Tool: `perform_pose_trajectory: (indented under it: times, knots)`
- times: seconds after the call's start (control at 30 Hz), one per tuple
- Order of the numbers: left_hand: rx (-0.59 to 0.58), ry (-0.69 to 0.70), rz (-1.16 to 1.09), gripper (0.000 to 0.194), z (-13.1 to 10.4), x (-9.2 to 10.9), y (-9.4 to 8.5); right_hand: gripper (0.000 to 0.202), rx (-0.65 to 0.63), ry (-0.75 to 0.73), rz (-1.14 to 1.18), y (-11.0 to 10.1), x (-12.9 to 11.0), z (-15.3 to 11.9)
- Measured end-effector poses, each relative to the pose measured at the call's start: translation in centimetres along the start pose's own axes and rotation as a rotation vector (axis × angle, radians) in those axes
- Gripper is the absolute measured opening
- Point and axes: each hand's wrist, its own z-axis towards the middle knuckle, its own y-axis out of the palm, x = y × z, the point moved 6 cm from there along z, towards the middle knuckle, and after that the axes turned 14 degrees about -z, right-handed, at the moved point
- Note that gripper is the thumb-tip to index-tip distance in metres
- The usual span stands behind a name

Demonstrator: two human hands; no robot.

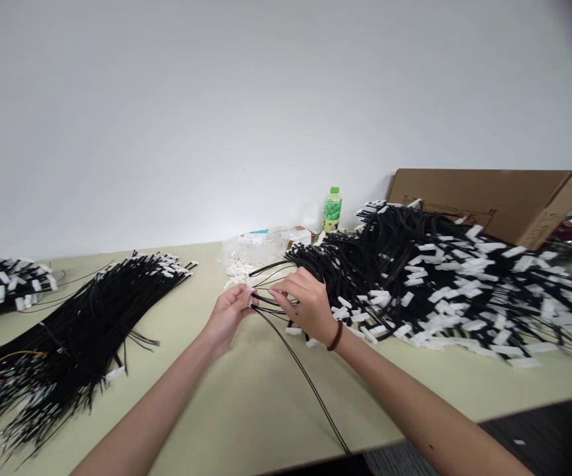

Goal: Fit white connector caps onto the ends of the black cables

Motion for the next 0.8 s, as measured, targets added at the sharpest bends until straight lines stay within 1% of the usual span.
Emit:
perform_pose_trajectory:
  times: [0.2, 0.37, 0.63, 0.8]
  knots:
    - [-0.019, 0.011, 0.019, 0.029, 0.02, 0.18, 0.28, 0.016, 0.0, -0.005, 0.003, 0.09, 0.1, -0.04]
    - [-0.013, 0.026, 0.039, 0.029, -0.01, 0.38, 0.22, 0.016, -0.009, -0.03, 0.013, 0.22, 0.11, -0.09]
    - [-0.018, 0.028, 0.168, 0.03, -0.07, 0.5, 0.23, 0.019, -0.037, -0.078, 0.039, 0.5, 0.0, -0.11]
    - [-0.031, 0.019, 0.189, 0.031, -0.19, 0.52, 0.4, 0.019, -0.056, -0.095, 0.058, 0.48, -0.15, -0.15]
